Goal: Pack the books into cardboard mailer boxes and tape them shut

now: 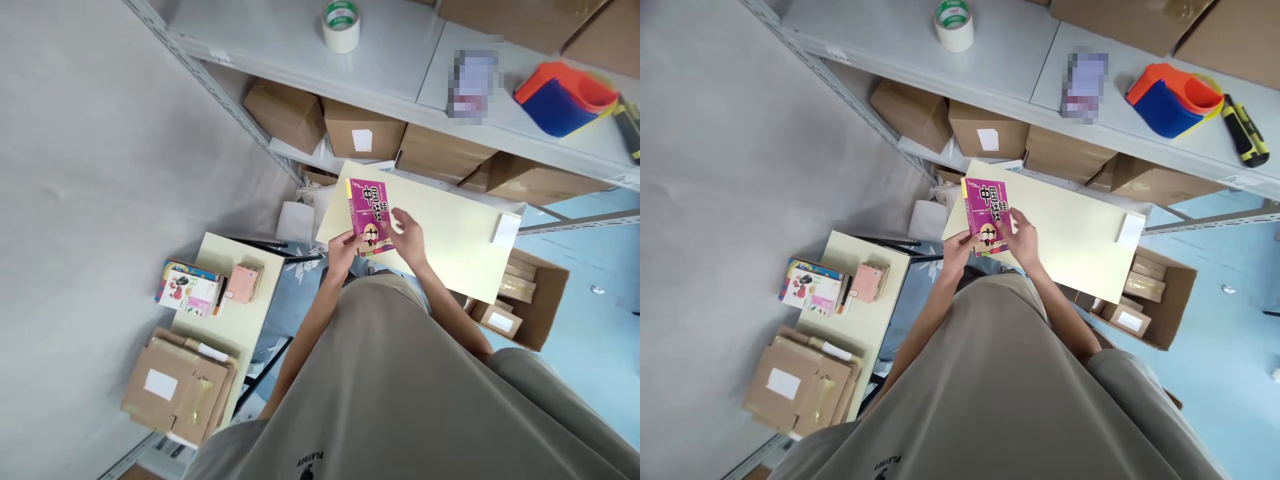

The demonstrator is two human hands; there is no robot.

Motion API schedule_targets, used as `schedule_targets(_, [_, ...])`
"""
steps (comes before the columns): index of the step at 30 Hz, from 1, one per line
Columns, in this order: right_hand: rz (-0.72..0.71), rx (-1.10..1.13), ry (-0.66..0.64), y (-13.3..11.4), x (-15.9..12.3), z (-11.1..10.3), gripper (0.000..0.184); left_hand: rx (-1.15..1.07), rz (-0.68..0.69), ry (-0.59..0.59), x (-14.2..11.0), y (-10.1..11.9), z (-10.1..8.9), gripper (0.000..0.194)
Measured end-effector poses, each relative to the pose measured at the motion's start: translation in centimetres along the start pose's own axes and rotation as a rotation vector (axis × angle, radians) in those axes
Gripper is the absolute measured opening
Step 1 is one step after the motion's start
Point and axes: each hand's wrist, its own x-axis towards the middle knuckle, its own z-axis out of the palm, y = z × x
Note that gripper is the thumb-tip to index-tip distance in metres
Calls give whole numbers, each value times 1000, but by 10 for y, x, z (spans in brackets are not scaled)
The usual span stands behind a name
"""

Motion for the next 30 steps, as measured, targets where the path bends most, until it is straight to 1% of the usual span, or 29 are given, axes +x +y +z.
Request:
schedule_targets(2, [22, 1, -109, -5, 1, 8, 67, 168, 67, -8, -7, 3, 19, 30])
schedule_targets(3, [29, 6, -113, -7, 2, 11, 67, 268, 112, -16, -12, 5, 27, 24])
schedule_targets(5, [33, 38, -21, -10, 6, 11, 59, 436, 203, -70, -19, 13, 38, 15])
schedule_targets(6, [32, 72, 28, -11, 9, 7, 57, 480, 241, -109, -20, 18, 41, 19])
schedule_targets(7, [29, 120, 50, -12, 12, 1, 57, 490, 271, -141, -19, 25, 42, 29])
schedule_targets(8, [26, 179, 38, -14, 15, -8, 60, 470, 292, -158, -16, 32, 41, 39])
schedule_targets(9, [30, 244, -4, -15, 16, -18, 63, 430, 299, -156, -11, 39, 38, 49])
schedule_targets(11, [57, 375, -126, -18, 16, -38, 67, 301, 257, -148, 3, 52, 29, 65])
schedule_targets(13, [106, 473, -219, -21, 13, -55, 68, 152, 128, -221, 15, 59, 18, 74])
schedule_targets(15, [151, 525, -268, -22, 10, -64, 68, 52, -6, -308, 21, 59, 10, 76])
schedule_targets(16, [167, 538, -284, -22, 8, -65, 68, 31, -47, -323, 21, 57, 8, 75])
schedule_targets(18, [183, 553, -306, -21, 8, -65, 70, 19, -63, -295, 18, 53, 7, 73])
schedule_targets(20, [176, 556, -320, -18, 10, -61, 70, 6, -38, -248, 12, 50, 9, 73])
schedule_targets(24, [121, 489, -321, -13, 17, -57, 69, -8, 23, -198, 3, 53, 10, 71])
schedule_targets(25, [94, 455, -301, -13, 18, -57, 70, -4, 42, -190, 1, 55, 9, 70])
schedule_targets(27, [21, 368, -206, -14, 18, -54, 75, 11, 92, -155, -3, 60, 10, 70])
schedule_targets(29, [-43, 288, -98, -18, 11, -47, 83, 47, 159, -89, -11, 63, 15, 68])
schedule_targets(30, [-58, 271, -80, -21, 6, -42, 87, 77, 192, -50, -16, 63, 20, 64])
